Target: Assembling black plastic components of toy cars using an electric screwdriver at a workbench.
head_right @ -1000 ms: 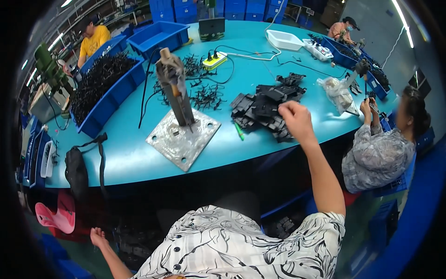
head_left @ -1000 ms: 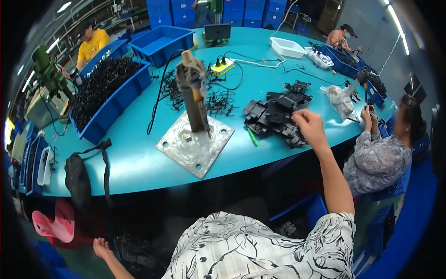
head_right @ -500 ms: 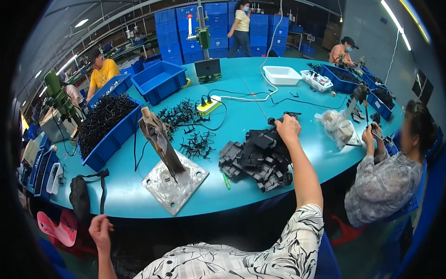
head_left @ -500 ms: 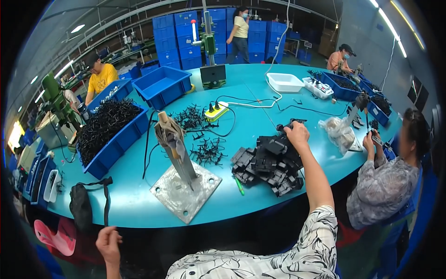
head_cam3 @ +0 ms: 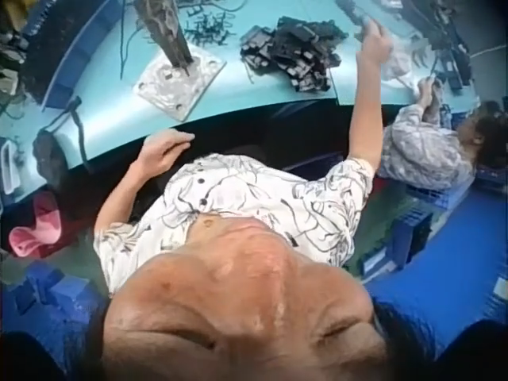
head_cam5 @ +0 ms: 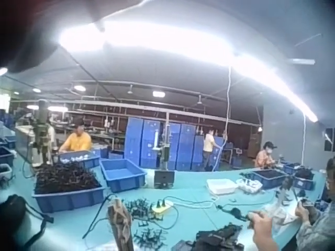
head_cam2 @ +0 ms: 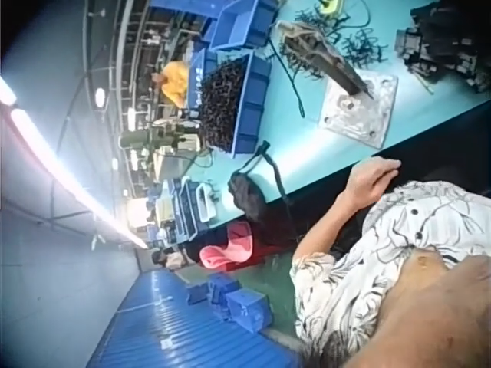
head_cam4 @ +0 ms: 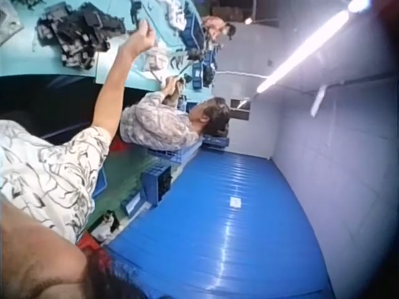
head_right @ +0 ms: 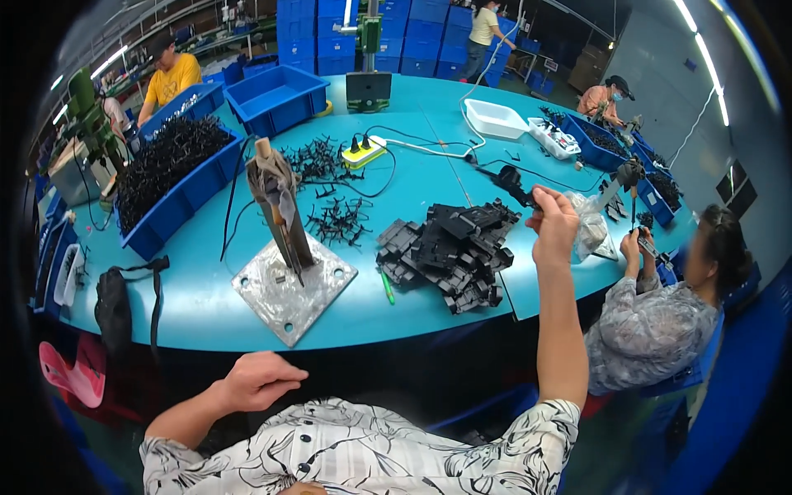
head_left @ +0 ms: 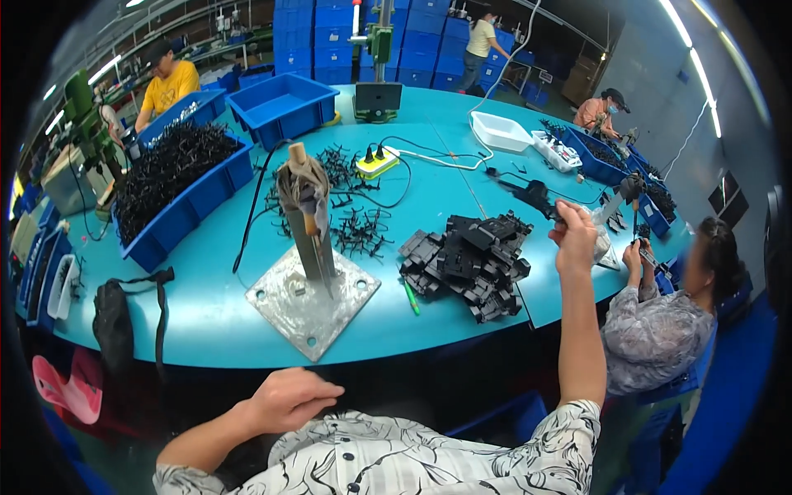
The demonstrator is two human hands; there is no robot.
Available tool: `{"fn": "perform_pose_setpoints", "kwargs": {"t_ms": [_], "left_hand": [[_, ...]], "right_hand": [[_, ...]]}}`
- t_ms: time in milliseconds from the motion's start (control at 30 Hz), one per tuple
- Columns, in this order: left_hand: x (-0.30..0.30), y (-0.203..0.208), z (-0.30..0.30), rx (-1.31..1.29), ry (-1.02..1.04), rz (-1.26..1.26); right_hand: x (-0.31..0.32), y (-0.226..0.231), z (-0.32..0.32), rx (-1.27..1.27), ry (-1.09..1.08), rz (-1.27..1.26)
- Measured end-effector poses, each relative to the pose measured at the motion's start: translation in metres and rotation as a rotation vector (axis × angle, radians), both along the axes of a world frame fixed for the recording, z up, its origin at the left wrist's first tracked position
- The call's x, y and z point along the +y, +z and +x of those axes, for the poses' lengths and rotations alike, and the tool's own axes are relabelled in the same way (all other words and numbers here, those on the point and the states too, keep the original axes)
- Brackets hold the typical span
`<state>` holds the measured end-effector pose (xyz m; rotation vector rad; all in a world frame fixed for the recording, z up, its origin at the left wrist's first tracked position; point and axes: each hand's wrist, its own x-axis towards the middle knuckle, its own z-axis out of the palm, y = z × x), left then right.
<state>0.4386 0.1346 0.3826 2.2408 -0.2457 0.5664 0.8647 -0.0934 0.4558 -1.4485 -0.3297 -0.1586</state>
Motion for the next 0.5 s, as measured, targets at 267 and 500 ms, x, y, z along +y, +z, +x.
{"fn": "perform_pose_setpoints", "kwargs": {"t_ms": [267,500], "left_hand": [[-0.039,0.029,0.043,-0.120,0.127,-0.124],[-0.048,-0.007,0.034,-0.026,-0.013,-0.200]], "right_hand": [[-0.037,0.030,-0.103,0.428,0.481,-0.081],[-0.001,0.000,-0.157,0.665,0.938,-0.328]]}}
